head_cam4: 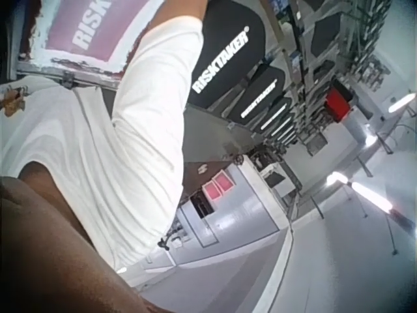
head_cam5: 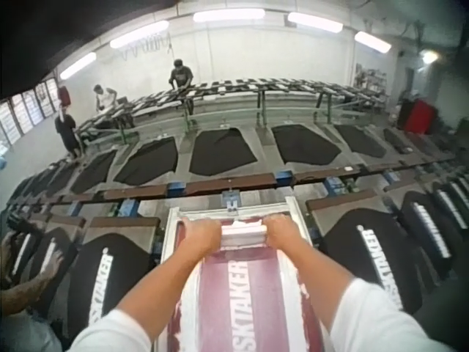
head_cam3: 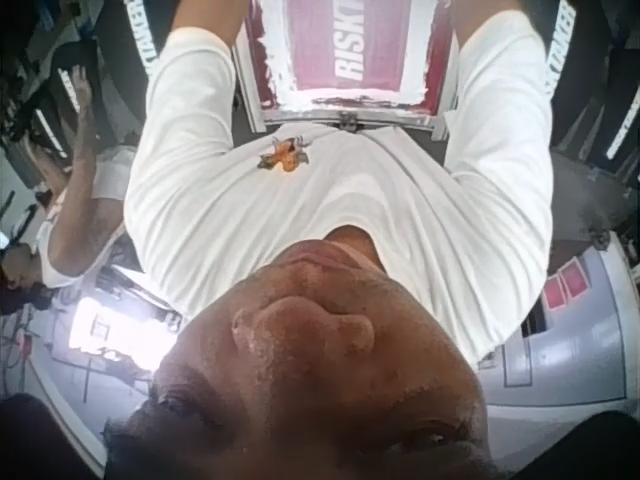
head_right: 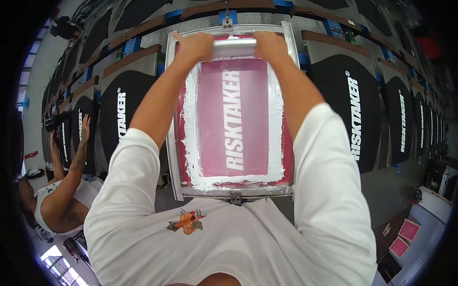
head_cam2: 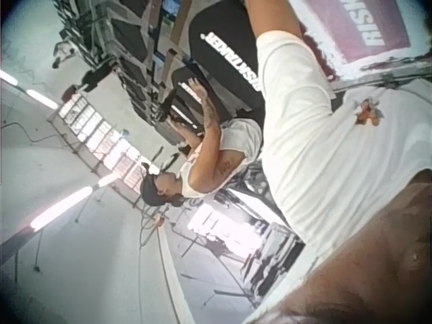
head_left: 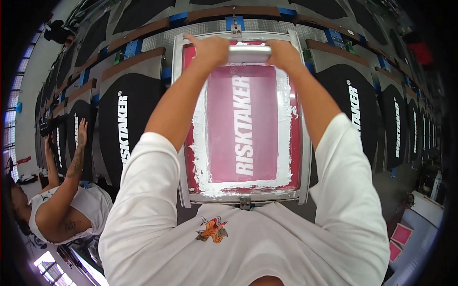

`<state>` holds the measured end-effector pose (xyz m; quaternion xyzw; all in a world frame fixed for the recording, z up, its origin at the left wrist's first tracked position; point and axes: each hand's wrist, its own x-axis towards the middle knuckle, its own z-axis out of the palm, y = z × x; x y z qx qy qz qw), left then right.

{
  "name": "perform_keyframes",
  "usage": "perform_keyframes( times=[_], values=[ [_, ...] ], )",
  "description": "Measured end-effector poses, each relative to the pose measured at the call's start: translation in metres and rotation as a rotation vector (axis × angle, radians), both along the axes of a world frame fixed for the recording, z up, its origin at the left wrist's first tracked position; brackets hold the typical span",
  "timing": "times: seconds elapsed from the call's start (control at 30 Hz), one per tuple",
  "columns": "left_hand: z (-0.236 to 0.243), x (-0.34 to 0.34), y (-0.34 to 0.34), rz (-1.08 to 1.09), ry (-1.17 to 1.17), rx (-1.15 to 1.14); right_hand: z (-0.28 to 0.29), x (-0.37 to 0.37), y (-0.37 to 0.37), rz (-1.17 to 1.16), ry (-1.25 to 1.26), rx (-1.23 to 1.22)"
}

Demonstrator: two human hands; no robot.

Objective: The recorder is applying white ink to garments using a manual screen printing press and a squeegee tool.

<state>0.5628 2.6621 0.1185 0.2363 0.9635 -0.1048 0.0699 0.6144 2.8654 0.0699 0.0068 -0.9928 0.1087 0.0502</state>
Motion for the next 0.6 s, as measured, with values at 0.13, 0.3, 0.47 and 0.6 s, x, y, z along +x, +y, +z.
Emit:
perform_keyframes(
  times=[0.13,0.3,0.47,0.6],
  values=[
    [-0.03,-0.009,0.0,-0.206,-0.068,0.346,0.011,0.092,-0.047,0.004,0.641,-0.207],
    [0.015,-0.056,-0.014,-0.279,-0.224,0.467,0.02,0.322,-0.07,-0.414,-1.12,-1.381],
    [-0.001,-0.046,0.009,-0.222,-0.064,0.431,-0.054,0.427,-0.154,-0.407,-1.049,-1.312],
    [-0.026,-0.021,0.001,-0.2,-0.013,0.265,-0.069,0.43,-0.165,-0.314,-0.871,-1.186]
  ],
)
